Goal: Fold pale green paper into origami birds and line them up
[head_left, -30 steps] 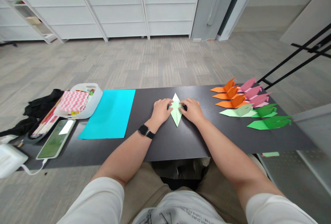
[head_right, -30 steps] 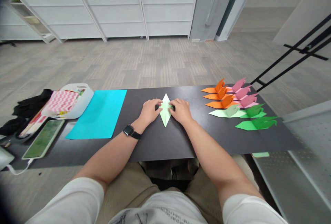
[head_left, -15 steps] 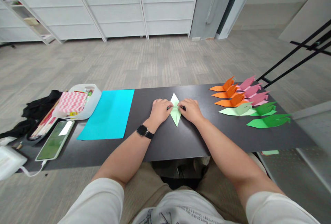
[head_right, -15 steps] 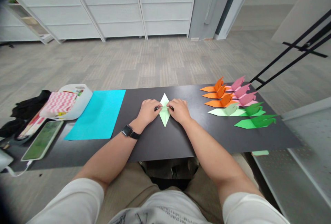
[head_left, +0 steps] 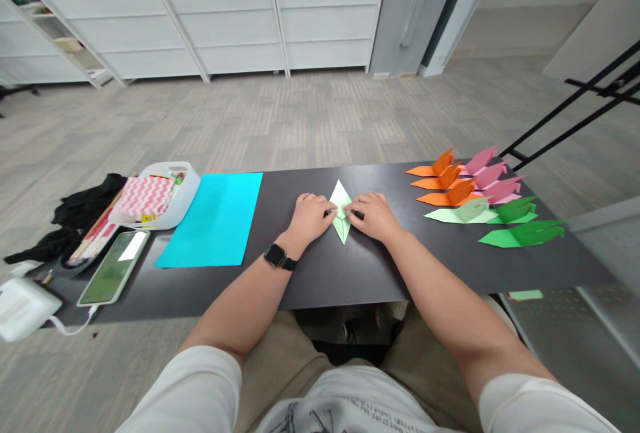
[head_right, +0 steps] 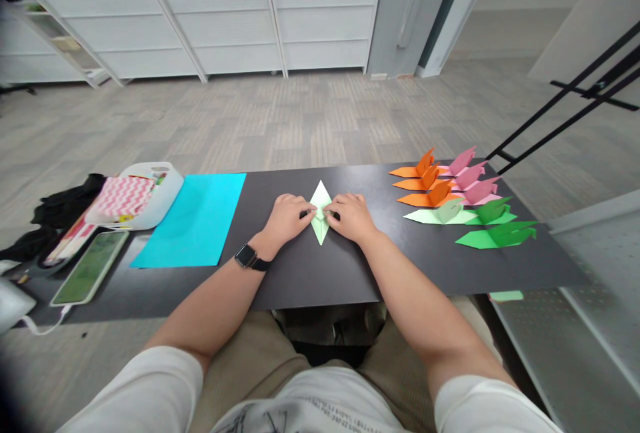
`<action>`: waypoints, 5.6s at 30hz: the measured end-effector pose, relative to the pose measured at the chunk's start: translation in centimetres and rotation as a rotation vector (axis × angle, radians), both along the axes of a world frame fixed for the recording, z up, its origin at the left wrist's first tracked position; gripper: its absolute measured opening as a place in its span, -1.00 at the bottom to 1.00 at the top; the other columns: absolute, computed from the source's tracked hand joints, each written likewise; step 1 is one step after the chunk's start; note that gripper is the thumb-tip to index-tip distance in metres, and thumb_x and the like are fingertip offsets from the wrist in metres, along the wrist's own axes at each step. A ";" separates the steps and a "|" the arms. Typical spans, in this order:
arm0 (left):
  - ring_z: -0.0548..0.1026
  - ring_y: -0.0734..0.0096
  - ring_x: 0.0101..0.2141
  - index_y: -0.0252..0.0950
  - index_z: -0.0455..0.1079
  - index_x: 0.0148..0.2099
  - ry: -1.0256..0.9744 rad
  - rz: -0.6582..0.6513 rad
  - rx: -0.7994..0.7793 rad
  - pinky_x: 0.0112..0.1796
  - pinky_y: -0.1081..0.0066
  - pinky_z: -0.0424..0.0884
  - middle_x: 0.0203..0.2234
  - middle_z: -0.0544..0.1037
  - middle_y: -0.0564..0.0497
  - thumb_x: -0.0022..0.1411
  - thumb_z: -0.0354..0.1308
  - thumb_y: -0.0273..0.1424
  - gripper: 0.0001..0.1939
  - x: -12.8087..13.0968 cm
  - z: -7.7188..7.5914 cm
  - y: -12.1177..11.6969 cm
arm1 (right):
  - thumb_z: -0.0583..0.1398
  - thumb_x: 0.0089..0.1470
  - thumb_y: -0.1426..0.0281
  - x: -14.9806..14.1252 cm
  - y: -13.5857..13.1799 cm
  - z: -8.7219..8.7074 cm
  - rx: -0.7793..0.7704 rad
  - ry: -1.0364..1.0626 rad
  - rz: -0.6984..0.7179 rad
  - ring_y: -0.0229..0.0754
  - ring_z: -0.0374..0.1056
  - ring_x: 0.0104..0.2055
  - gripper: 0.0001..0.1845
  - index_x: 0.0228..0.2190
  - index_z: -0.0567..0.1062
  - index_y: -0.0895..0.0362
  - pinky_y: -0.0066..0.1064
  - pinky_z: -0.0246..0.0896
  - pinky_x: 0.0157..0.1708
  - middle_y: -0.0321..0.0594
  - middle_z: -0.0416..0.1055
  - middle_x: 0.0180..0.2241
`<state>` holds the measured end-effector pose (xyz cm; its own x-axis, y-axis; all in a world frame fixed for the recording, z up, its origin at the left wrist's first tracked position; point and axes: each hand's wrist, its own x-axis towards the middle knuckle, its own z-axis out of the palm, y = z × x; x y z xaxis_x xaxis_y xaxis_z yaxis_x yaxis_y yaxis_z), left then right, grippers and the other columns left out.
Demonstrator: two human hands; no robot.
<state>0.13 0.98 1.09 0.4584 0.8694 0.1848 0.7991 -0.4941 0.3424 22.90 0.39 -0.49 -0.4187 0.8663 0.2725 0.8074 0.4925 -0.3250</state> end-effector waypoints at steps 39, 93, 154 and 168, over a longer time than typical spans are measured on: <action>0.40 0.13 -0.06 0.08 0.69 0.00 0.074 0.106 -0.059 0.04 0.07 0.28 -0.08 0.50 -0.07 0.45 0.17 -0.10 -0.73 -1.3 0.0 0.4 | 0.30 0.27 0.26 0.2 0.4 -0.2 -0.071 -0.006 -0.097 -0.04 0.32 -0.10 -0.81 -0.16 0.75 -0.14 -0.19 0.02 -0.10 -0.18 0.48 -0.21; 0.43 0.14 0.09 -0.04 0.62 0.01 -0.001 -0.194 -0.042 0.23 0.06 0.16 0.11 0.62 0.06 0.33 0.35 -0.16 -0.76 -1.3 -0.6 0.6 | 0.26 0.29 0.24 0.2 1.9 -1.5 -0.006 0.055 -0.077 0.02 0.36 -0.05 -0.82 -0.14 0.68 -0.07 -0.14 0.05 -0.06 -0.15 0.55 -0.15; 0.47 0.20 0.07 -0.14 0.59 0.04 -0.057 -0.328 -0.059 0.15 0.20 0.35 0.06 0.57 -0.03 0.35 0.22 -0.45 -0.74 -2.4 0.3 1.2 | 0.34 0.23 0.27 2.4 1.0 -0.6 -0.106 0.042 -0.002 0.03 0.35 0.01 -0.74 -0.06 0.71 -0.22 -0.05 0.09 0.06 -0.18 0.51 -0.08; 0.54 0.19 0.10 -0.11 0.60 -0.05 -0.048 -0.375 -0.121 0.32 0.05 0.13 0.08 0.62 0.02 0.31 0.35 -0.19 -0.79 -2.5 0.9 0.8 | 0.34 0.24 0.27 2.4 1.1 -0.9 -0.099 0.017 -0.004 0.03 0.35 0.03 -0.77 -0.07 0.71 -0.18 -0.07 0.08 0.07 -0.17 0.52 -0.06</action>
